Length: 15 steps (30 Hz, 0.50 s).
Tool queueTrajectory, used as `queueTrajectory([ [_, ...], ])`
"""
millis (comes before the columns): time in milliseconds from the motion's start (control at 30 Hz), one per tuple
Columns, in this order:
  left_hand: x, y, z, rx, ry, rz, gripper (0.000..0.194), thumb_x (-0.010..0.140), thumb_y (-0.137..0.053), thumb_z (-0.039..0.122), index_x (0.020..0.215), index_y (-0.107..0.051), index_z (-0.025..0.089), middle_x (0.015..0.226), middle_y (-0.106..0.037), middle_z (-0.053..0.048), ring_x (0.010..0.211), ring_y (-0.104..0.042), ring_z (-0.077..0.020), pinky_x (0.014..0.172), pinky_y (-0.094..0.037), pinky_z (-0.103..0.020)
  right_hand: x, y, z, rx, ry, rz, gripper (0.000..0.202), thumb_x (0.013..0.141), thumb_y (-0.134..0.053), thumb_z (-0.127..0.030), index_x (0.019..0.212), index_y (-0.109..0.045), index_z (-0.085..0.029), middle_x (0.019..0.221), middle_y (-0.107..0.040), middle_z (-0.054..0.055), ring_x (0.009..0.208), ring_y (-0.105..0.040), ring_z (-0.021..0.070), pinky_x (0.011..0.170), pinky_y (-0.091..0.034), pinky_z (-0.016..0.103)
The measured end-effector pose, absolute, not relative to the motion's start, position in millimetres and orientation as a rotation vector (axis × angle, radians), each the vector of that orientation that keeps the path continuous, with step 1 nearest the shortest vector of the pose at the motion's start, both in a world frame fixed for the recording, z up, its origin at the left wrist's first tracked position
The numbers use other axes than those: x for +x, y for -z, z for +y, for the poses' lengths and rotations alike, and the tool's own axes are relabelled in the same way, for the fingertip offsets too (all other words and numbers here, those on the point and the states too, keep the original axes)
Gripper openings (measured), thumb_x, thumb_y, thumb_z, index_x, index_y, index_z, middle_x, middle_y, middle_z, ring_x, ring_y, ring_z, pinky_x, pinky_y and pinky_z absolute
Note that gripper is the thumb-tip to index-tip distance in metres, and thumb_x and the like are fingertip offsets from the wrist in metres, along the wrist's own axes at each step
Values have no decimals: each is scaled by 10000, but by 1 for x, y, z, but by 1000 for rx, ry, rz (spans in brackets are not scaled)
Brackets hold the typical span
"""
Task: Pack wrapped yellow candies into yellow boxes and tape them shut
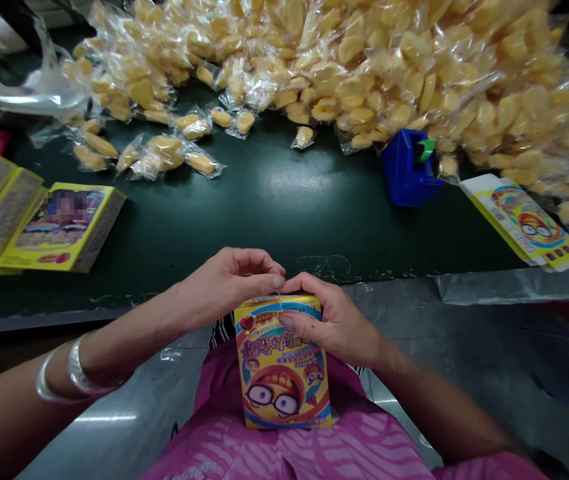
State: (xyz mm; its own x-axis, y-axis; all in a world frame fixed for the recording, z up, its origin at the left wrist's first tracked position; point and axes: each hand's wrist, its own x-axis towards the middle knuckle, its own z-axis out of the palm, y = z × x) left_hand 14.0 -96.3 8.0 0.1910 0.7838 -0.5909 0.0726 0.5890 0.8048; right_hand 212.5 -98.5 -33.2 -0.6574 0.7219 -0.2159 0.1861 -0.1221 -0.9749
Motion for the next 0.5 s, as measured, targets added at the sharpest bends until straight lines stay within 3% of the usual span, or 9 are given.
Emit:
queueTrajectory([
  [167, 13, -4, -102, 812, -748, 1268, 161, 649, -834, 302, 703, -742, 180, 775, -720, 1, 664, -614, -100, 614, -493, -187, 212, 41, -96, -998, -1901, -1690, 279, 849, -680, -361, 1047, -607, -178, 933, -678, 28, 778, -624, 147, 688, -507, 268],
  [367, 11, 1, -108, 772, -750, 1194, 164, 668, -855, 311, 678, -760, 177, 863, -738, -18, 704, -635, -96, 657, -514, -183, 214, 51, -93, -920, -1954, -1608, 306, 958, -521, -443, 1050, -606, -164, 938, -651, 42, 784, -594, 135, 676, -476, 256],
  [500, 10, 7, -107, 732, -777, 1174, 157, 659, -867, 302, 678, -761, 188, 845, -738, -10, 686, -641, -95, 648, -521, -185, 211, 49, -95, -914, -2056, -1471, 372, 891, -616, -510, 1025, -596, -163, 875, -641, 23, 716, -589, 122, 652, -477, 252],
])
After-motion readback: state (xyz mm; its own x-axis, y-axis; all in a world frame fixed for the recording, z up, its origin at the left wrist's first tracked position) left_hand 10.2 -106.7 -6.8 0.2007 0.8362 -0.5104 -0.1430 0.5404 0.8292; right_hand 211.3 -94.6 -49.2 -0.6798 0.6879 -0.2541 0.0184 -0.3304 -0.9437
